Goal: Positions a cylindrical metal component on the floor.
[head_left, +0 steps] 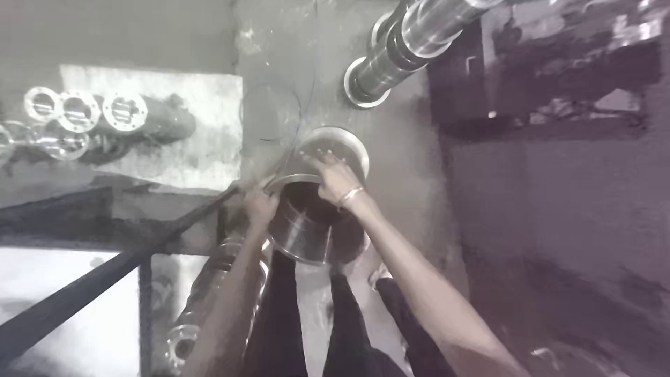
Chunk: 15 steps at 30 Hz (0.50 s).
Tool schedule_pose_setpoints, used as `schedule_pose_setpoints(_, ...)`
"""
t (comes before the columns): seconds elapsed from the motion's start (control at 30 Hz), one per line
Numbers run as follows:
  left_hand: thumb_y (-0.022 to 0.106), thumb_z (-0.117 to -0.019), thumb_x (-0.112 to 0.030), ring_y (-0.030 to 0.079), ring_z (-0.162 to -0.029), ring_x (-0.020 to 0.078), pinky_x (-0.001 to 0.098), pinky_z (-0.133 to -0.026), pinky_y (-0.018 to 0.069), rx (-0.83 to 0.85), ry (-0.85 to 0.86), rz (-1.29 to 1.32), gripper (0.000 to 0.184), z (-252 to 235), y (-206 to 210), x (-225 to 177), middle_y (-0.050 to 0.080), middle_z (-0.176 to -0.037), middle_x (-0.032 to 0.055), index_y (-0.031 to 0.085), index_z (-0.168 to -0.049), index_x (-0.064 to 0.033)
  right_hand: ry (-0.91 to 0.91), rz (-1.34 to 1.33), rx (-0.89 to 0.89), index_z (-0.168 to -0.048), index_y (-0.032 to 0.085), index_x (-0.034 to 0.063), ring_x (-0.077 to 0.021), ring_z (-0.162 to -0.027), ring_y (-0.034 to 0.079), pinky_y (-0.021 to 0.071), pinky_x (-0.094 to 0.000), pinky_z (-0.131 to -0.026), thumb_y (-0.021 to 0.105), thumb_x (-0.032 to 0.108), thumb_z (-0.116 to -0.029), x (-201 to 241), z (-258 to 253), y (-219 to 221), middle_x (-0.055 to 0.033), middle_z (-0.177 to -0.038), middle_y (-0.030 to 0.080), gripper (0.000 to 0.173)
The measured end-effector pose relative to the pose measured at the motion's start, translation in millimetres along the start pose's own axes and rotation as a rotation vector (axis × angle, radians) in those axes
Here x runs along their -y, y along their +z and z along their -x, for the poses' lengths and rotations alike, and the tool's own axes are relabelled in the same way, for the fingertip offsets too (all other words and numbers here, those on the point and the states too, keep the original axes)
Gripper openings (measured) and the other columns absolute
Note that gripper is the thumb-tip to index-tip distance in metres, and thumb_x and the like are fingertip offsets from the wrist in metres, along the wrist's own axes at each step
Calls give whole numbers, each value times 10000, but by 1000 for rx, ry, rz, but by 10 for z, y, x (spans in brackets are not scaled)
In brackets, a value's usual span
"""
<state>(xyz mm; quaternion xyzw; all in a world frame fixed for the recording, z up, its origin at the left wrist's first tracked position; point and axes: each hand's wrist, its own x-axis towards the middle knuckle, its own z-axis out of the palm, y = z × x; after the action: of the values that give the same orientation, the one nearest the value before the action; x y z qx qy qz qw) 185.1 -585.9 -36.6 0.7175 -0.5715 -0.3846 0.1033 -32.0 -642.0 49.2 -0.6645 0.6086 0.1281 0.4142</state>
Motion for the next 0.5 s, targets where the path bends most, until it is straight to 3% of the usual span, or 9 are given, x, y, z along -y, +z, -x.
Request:
schedule_pose_setpoints(0.07,690,-974,-338,722,-1057,237,521,-985,542,-61,-7,27,306,-20,-3,30,767,-1106,76,759,-1197,-140,-46,-30,-83,-1566,398,395,-413,-1543,241,274,-712,-1160,766,204,-869,5,-70,-80,-160,-1646,336,811)
schedule_pose_setpoints(0.1,691,-974,-342,723,-1028,241,521,-961,547,-86,2,40,293,-28,-14,42,764,-1067,90,762,-1141,-112,-63,-57,-153,-1562,407,380,-406,-1559,194,234,-722,-1172,773,317,-896,-35,-22,-85,-153,-1664,297,763)
schedule_pose_setpoints(0.17,688,-976,-371,726,-980,234,514,-925,558,-122,7,38,306,-91,-56,64,763,-1017,87,765,-1104,-103,-39,-133,-365,-1569,407,365,-383,-1560,214,238,-710,-1186,737,572,-873,-214,184,51,-122,-1683,275,798)
schedule_pose_setpoints(0.23,684,-978,-404,727,-929,253,534,-887,556,-157,-36,24,332,-122,-56,44,758,-964,99,763,-1067,-94,80,-272,-515,-1563,443,252,-379,-1531,295,285,-638,-1210,723,645,-840,-457,450,339,-138,-1648,351,869)
schedule_pose_setpoints(0.27,688,-972,-422,735,-951,265,545,-905,559,-168,-81,29,358,-141,-69,30,765,-990,109,766,-1094,-94,153,-378,-522,-1574,426,190,-352,-1529,312,292,-579,-1228,738,574,-865,-532,528,459,-142,-1642,363,864)
schedule_pose_setpoints(0.33,696,-959,-460,733,-989,249,530,-931,557,-195,-173,68,409,-227,-83,37,765,-1037,102,752,-1142,-99,208,-530,-574,-1556,452,130,-301,-1490,404,361,-483,-1215,687,244,-950,-555,457,566,-134,-1602,435,659)
schedule_pose_setpoints(0.37,704,-959,-440,731,-997,219,494,-940,561,-210,-192,100,394,-217,-82,36,765,-1050,85,749,-1150,-99,211,-546,-587,-1539,481,126,-300,-1467,442,391,-469,-1197,620,90,-943,-532,408,545,-137,-1580,465,613)
schedule_pose_setpoints(0.43,696,-975,-396,716,-1051,201,472,-981,546,-220,-229,151,371,-269,-96,-32,758,-1111,79,740,-1193,-99,191,-535,-589,-1516,523,164,-279,-1455,461,401,-448,-1195,547,-24,-909,-516,267,395,-111,-1563,495,636)
schedule_pose_setpoints(0.5,689,-981,-398,715,-1062,206,478,-989,543,-243,-291,156,384,-219,-65,-69,758,-1117,81,733,-1211,-94,175,-489,-548,-1504,542,200,-262,-1450,470,403,-451,-1195,535,-29,-904,-515,203,243,-70,-1547,520,643)
